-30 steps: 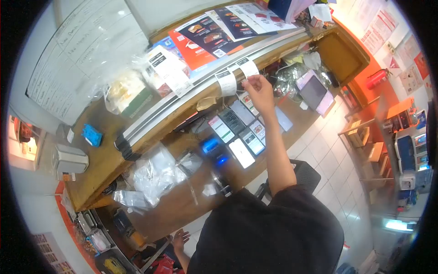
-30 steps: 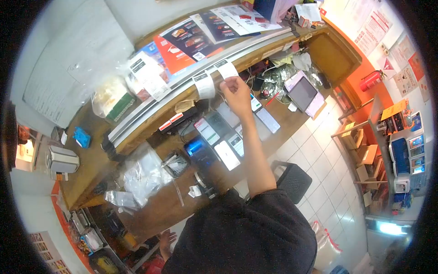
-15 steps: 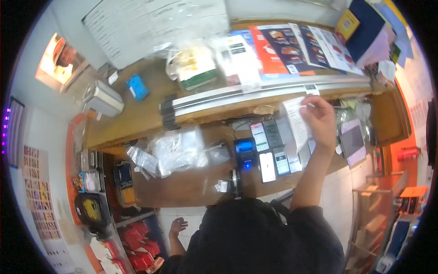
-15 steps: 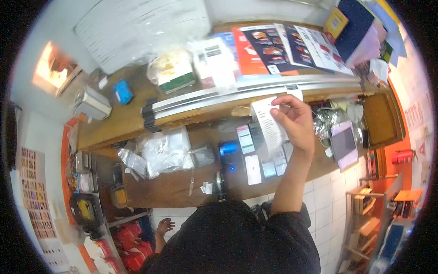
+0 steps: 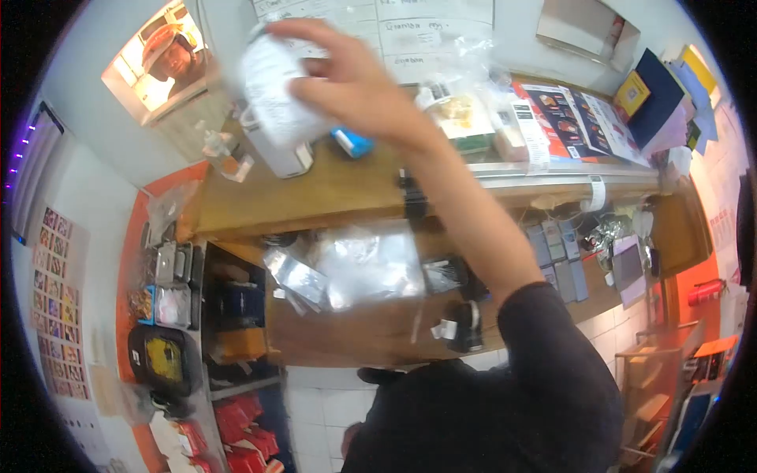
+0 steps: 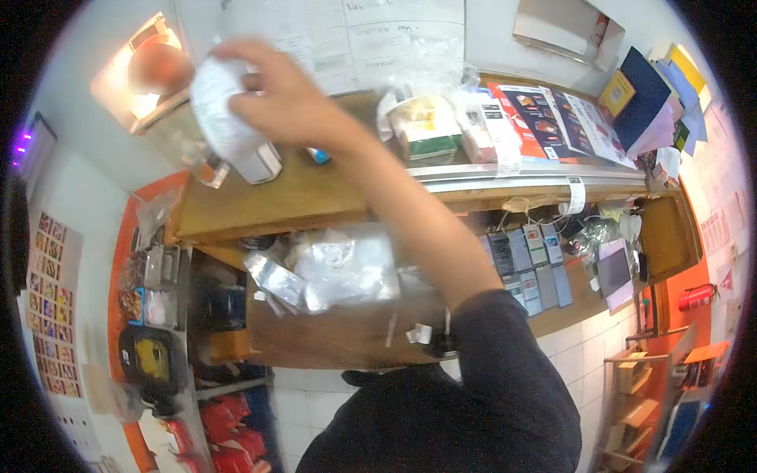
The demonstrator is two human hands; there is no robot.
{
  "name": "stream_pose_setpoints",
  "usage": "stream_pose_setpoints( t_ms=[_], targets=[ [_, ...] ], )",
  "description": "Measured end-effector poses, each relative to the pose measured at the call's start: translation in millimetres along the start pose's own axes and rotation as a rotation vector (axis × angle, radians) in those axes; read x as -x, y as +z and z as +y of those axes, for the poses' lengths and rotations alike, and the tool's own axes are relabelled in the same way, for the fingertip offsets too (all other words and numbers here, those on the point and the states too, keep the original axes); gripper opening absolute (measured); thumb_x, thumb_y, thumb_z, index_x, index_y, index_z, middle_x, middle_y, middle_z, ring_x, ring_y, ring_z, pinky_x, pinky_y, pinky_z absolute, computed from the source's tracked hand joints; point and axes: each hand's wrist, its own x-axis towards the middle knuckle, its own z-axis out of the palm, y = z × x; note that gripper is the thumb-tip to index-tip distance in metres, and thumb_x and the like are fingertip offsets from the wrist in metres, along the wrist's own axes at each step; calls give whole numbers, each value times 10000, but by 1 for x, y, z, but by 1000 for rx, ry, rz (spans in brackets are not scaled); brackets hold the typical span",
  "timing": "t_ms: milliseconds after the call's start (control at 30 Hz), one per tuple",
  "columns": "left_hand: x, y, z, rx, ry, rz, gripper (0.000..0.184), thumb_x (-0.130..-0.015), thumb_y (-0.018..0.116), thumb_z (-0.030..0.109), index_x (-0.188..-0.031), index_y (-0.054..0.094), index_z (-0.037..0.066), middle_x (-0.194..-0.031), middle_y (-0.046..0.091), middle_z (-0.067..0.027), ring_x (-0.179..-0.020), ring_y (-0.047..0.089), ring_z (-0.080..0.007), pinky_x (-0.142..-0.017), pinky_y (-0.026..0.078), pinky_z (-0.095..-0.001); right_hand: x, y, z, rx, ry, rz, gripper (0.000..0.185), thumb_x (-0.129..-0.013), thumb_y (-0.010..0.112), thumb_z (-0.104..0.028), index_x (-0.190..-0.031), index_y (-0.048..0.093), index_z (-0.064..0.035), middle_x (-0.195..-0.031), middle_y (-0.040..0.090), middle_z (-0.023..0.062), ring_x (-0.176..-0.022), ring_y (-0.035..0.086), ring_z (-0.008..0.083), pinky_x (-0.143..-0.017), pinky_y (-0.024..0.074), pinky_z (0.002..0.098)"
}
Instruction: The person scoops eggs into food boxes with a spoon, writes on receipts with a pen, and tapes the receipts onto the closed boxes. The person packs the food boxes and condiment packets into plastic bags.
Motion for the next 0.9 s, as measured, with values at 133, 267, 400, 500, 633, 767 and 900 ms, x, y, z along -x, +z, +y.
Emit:
stream_pose_setpoints(
  t_ms=[133,267,400,500,633,767,900],
  targets=[
    [-13,-70,41,20,2,45,329,-984,498,218,-1243,527,18,-1091,683,-191,-936,674,-312,-808,527,-419,-95,127,73,122,-162,102,637,-759,607,-50,-1369,447,38,-1367,449,189,-1254,498,304,-1019,443,389],
    [-29,-142,78,46,36,72,334,-983,500,234,-1237,539,20,-1104,679,-190,-961,664,-312,-833,514,-422,-161,220,142,310,-160,128,664,-739,620,-76,-1360,433,70,-1354,440,232,-1271,468,352,-1058,402,383],
    [-43,-204,105,61,70,75,341,-981,502,249,-1230,551,22,-1117,675,-189,-985,653,-312,-858,502,-426,-208,288,210,350,-128,219,694,-720,618,-76,-1353,391,94,-1349,406,272,-1277,431,384,-1081,370,395],
    [-51,-243,132,72,96,76,346,-980,503,261,-1225,561,24,-1126,673,-188,-1004,646,-313,-876,492,-429,-240,329,255,443,-98,384,671,-708,598,-15,-1319,360,129,-1318,369,282,-1284,376,405,-1098,345,427],
    [-61,-282,169,60,119,67,354,-978,505,277,-1219,573,27,-1139,669,-187,-1028,636,-313,-901,479,-432,-273,367,304,326,4,533,748,-686,588,48,-1347,266,185,-1364,304,278,-1297,360,429,-1119,331,420],
    [-70,-316,211,13,113,60,363,-976,506,293,-1212,585,29,-1152,665,-186,-1052,626,-313,-926,467,-436,-304,387,347,253,151,755,786,-695,586,50,-1388,235,170,-1375,291,279,-1320,346,431,-1136,319,414],
    [-72,-357,244,-17,66,95,372,-975,508,309,-1205,597,31,-1165,661,-185,-1077,615,-313,-951,454,-440,-327,398,401,277,187,879,787,-722,582,41,-1401,210,182,-1415,259,296,-1376,269,459,-1160,280,442]
  ],
)
